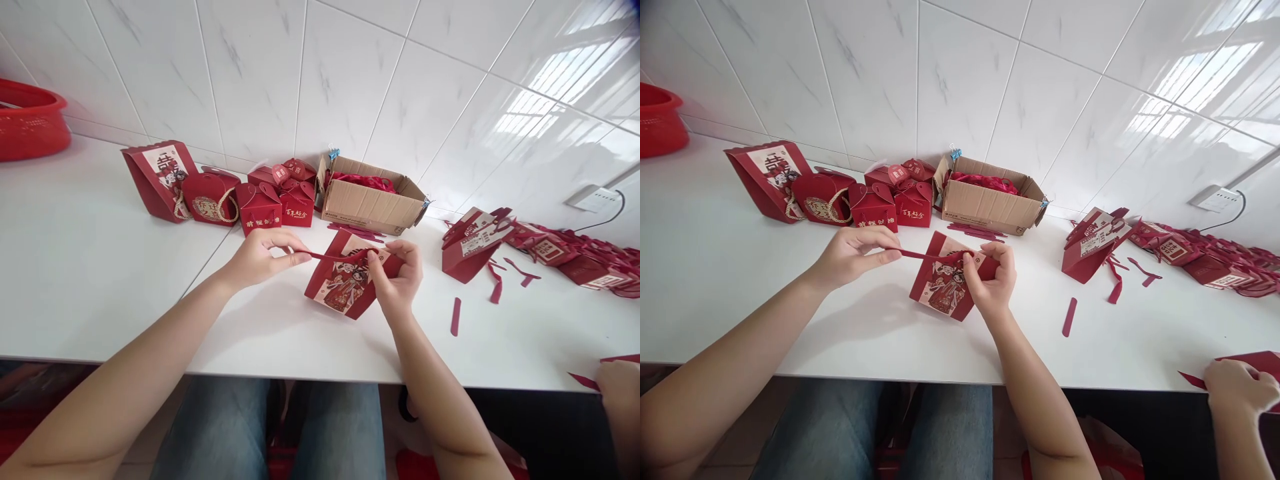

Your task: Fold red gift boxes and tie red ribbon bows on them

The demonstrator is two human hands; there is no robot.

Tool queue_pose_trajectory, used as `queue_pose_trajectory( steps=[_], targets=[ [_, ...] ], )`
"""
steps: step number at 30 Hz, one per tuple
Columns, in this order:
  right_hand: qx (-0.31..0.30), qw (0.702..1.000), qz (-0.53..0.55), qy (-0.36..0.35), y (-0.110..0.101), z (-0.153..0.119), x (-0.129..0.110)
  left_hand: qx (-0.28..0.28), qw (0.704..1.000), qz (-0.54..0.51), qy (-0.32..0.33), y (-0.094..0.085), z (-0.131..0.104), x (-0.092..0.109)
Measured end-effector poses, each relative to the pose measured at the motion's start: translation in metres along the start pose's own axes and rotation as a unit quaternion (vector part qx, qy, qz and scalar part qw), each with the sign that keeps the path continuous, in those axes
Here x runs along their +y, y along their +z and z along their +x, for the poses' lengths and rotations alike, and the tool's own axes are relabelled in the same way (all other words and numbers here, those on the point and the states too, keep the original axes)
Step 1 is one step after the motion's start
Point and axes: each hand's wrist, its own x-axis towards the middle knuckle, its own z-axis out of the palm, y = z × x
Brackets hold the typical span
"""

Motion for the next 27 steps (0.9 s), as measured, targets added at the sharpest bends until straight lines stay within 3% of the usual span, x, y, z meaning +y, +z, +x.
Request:
queue_pose_trajectory(
  steps=[5, 9, 12, 15, 17, 20, 24, 27],
  targets=[
    [-0.075, 0.995, 0.059, -0.036, 0.005, -0.011, -0.01, 0.085, 0.987, -0.136, 0.007, -0.007, 0.008, 0.007],
    [-0.099, 0.988, 0.117, -0.019, 0.009, -0.017, -0.023, 0.109, 0.981, -0.152, 0.049, -0.008, 0.021, 0.028],
    [-0.069, 0.984, 0.155, 0.045, 0.009, -0.017, -0.031, 0.131, 0.977, -0.088, 0.14, -0.005, 0.025, 0.054],
    [-0.051, 0.975, 0.183, 0.116, 0.006, -0.014, -0.034, 0.126, 0.959, 0.026, 0.253, -0.002, 0.02, 0.079],
    [-0.046, 0.966, 0.206, 0.152, 0.005, -0.013, -0.033, 0.126, 0.945, 0.078, 0.293, -0.001, 0.013, 0.088],
    [-0.031, 0.96, 0.225, 0.164, 0.005, -0.014, -0.034, 0.161, 0.935, 0.109, 0.298, -0.003, 0.001, 0.085],
    [-0.036, 0.969, 0.212, 0.119, 0.006, -0.018, -0.038, 0.225, 0.937, 0.113, 0.241, -0.007, -0.015, 0.069],
    [-0.046, 0.975, 0.19, 0.106, 0.007, -0.019, -0.039, 0.205, 0.931, 0.133, 0.271, -0.008, -0.029, 0.065]
  ],
)
